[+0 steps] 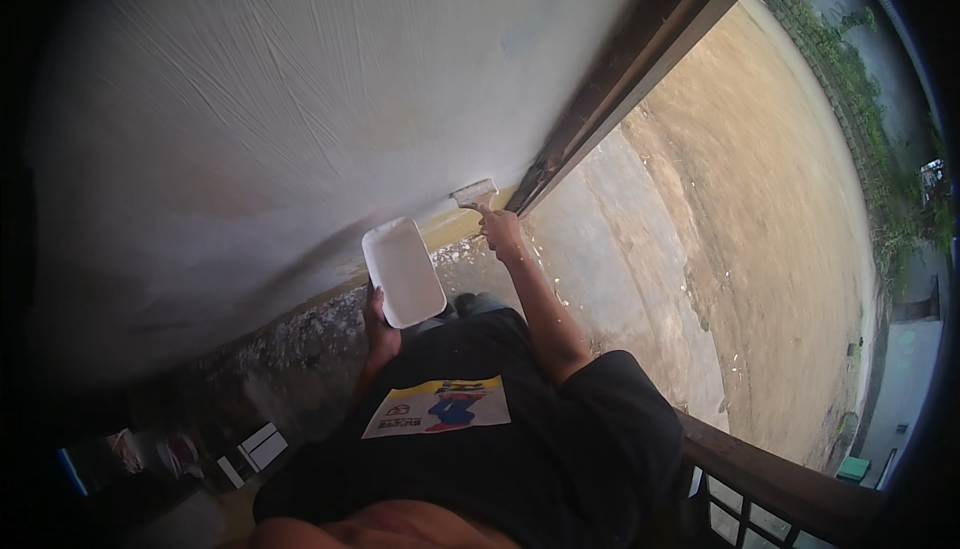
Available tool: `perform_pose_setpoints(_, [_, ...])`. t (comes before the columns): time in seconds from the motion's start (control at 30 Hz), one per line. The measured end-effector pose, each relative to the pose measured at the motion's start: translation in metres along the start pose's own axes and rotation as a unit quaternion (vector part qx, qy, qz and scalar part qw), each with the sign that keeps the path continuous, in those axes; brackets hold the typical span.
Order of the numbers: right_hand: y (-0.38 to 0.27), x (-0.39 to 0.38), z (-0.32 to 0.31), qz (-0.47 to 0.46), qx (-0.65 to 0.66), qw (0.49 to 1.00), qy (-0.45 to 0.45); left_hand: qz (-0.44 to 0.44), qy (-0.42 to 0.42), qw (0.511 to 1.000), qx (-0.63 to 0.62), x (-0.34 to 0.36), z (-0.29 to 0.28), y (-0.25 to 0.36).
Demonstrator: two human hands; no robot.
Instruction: The person paints a wall using a brush after dipping it into a small container of white paint.
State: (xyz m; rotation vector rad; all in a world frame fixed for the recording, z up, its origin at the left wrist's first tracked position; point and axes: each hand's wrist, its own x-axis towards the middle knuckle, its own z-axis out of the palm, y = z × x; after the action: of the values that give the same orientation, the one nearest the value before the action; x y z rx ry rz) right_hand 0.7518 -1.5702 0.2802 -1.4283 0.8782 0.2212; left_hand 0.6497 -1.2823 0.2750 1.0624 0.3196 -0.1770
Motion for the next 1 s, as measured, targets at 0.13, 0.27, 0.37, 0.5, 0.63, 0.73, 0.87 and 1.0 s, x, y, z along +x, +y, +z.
perform_pose_setpoints(0.13, [-0.040, -0.045, -0.012, -0.031, 0.039, 0.998, -0.025, -0.012, -0.040, 0.999, 0.000, 0.006, -0.003, 0.004])
perform_pose_setpoints(0.27, [-0.076, -0.079, -0.028, -0.080, 0.066, 0.994, -0.031, -0.047, -0.070, 0.996, -0.012, 0.007, 0.011, 0.015])
perform_pose_setpoints(0.37, [-0.101, -0.107, -0.030, -0.100, 0.077, 0.992, -0.024, -0.052, -0.074, 0.996, 0.002, 0.003, 0.015, 0.011])
perform_pose_setpoints(0.5, [-0.129, -0.130, -0.046, -0.133, 0.121, 0.983, -0.039, -0.077, -0.077, 0.994, -0.015, 0.000, 0.029, 0.010])
perform_pose_setpoints(0.63, [-0.162, -0.151, -0.059, -0.165, 0.156, 0.970, -0.085, -0.080, -0.079, 0.994, 0.003, -0.006, 0.042, 0.014])
perform_pose_setpoints(0.73, [-0.181, -0.165, -0.067, -0.190, 0.162, 0.963, -0.098, -0.066, -0.073, 0.995, 0.006, -0.009, 0.056, 0.006])
perform_pose_setpoints(0.87, [-0.208, -0.186, -0.071, -0.244, 0.202, 0.941, -0.123, -0.060, -0.064, 0.996, -0.015, -0.002, 0.069, -0.011])
perform_pose_setpoints(1.0, [-0.238, -0.199, -0.071, -0.293, 0.218, 0.919, -0.149, -0.038, -0.054, 0.998, -0.015, 0.000, 0.086, -0.026])
